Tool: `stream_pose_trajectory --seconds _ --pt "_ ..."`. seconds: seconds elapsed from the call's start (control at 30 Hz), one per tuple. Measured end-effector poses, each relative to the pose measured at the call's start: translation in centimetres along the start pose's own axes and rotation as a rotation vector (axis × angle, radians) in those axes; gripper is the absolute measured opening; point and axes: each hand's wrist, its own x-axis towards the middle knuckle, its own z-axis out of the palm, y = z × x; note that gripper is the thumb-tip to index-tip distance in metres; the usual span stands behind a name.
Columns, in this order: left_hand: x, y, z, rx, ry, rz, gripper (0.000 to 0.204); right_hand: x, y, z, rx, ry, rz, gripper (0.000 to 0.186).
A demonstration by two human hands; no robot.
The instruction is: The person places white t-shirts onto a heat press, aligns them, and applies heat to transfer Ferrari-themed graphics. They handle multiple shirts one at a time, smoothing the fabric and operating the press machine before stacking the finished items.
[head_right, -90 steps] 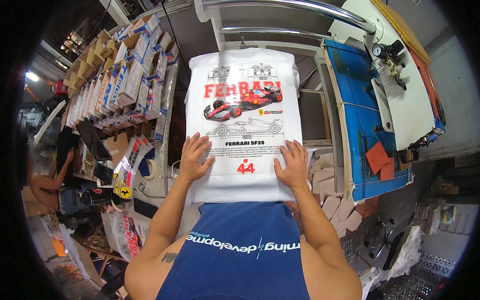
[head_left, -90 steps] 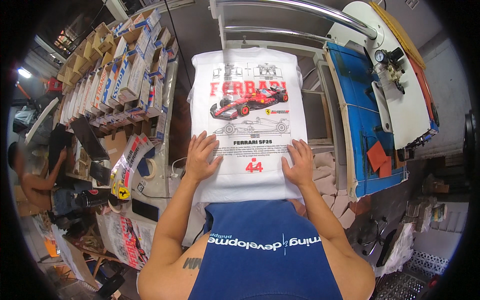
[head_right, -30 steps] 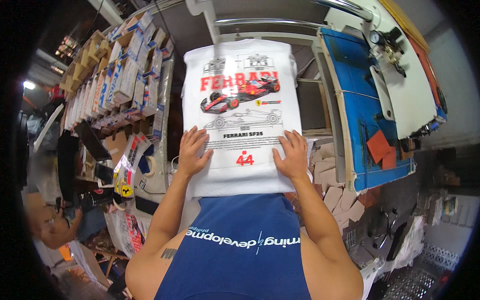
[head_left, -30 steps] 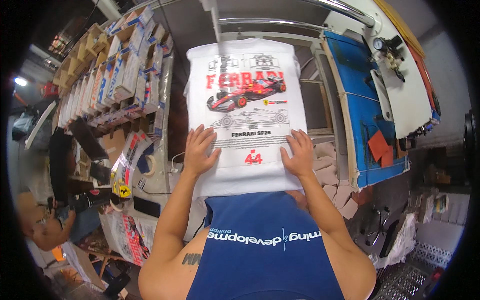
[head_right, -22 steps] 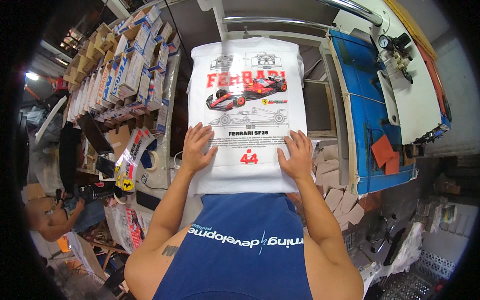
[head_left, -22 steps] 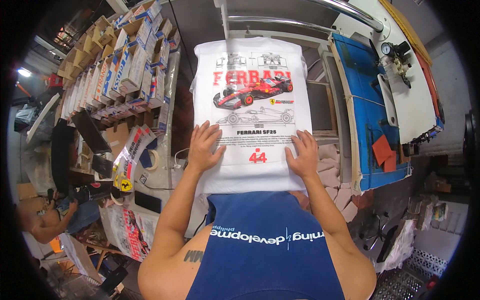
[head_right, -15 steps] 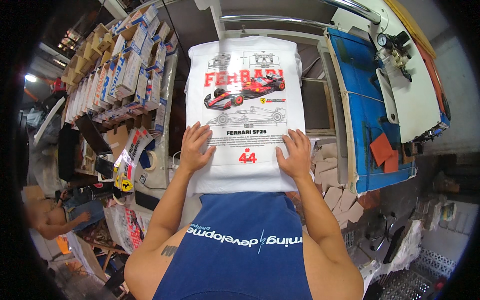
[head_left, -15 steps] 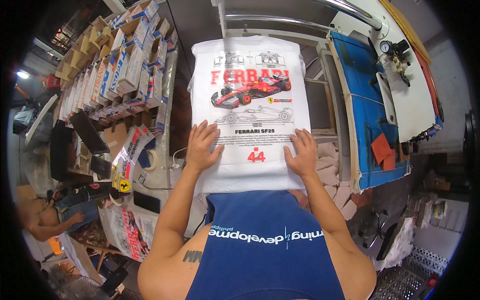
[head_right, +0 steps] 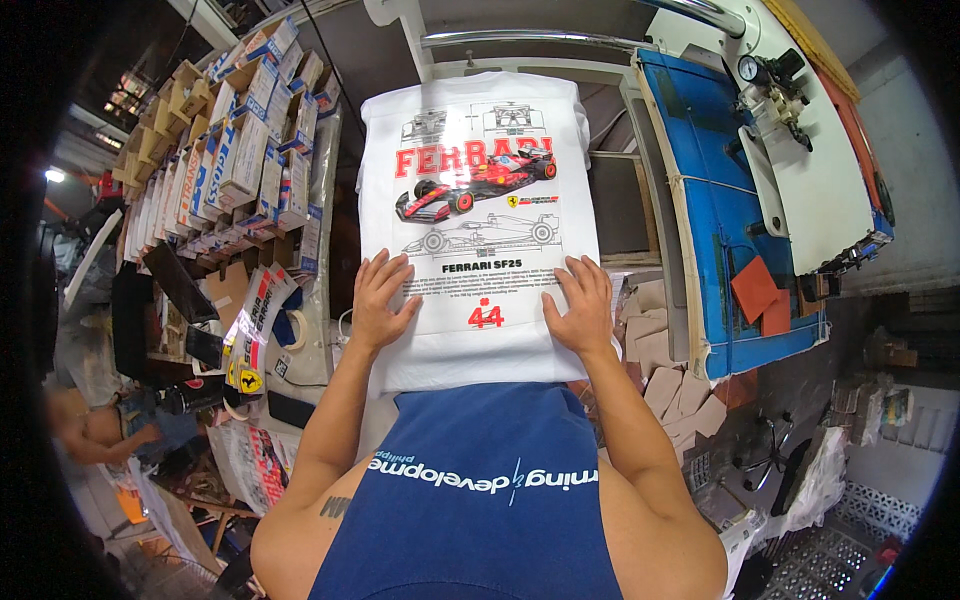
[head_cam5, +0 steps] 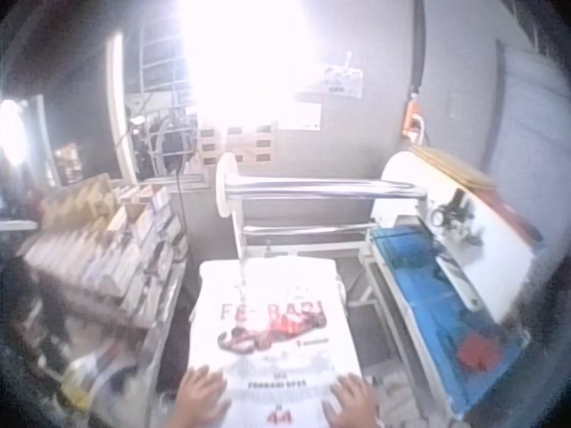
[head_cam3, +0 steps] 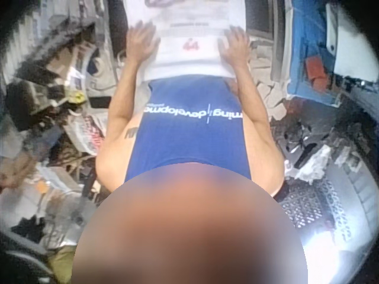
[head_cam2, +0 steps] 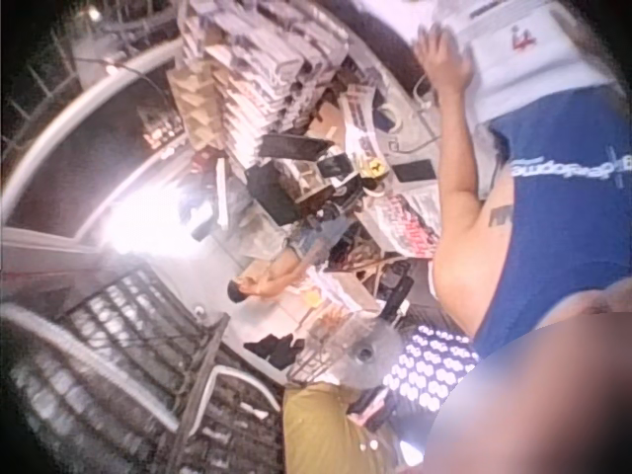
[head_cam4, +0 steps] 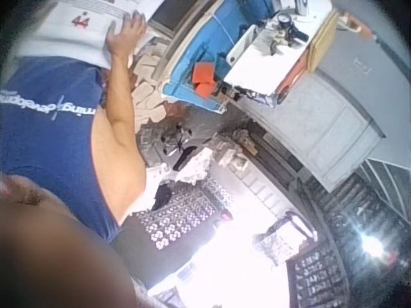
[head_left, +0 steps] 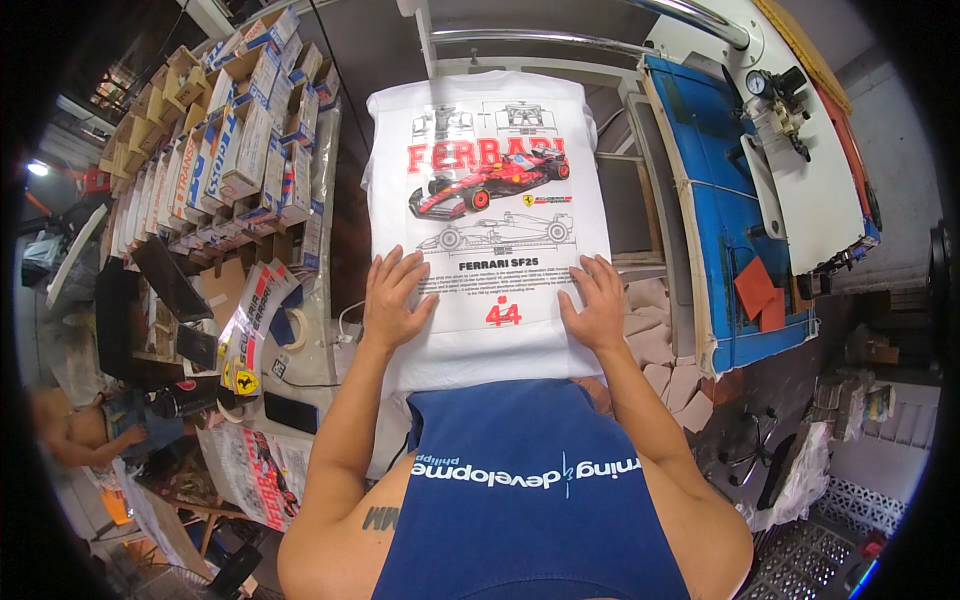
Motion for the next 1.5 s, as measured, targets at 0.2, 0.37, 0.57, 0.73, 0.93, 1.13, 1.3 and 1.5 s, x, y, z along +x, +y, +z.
stream_pose_trajectory --seconds 0.2,0.37,0.57,0.73,0.93,1.13,1.3,1.5 --pt "0.0 0.0 -0.1 0.007 -0.006 -0.001 0.052 0.0 0.0 -0.1 0.003 0.003 -0.001 0.043" --pt "0.0 0.1 -0.1 0.013 -0.009 -0.003 0.053 0.0 0.0 -0.1 -0.005 0.021 -0.011 0.043" --pt "0.1 0.2 0.0 0.012 -0.004 -0.002 0.049 0.0 0.2 0.0 -0.003 0.014 -0.008 0.044" --pt "0.1 0.3 0.0 0.01 0.002 0.014 0.05 -0.1 0.3 0.0 0.004 0.015 0.002 0.044" --pt "0.2 0.2 0.1 0.011 0.018 0.022 0.05 -0.2 0.5 0.2 -0.004 0.022 -0.004 0.043" --pt "0.2 0.3 -0.2 0.007 0.0 0.023 0.048 -0.1 0.2 0.1 -0.011 -0.002 0.017 0.046" --pt "0.8 0.2 -0.2 0.033 -0.064 -0.028 0.048 0.7 0.8 0.4 -0.019 -0.048 0.03 0.041" --pt "3.7 -6.8 1.4 -0.069 0.403 -0.307 0.035 2.3 7.3 1.4 0.158 0.159 0.71 0.031"
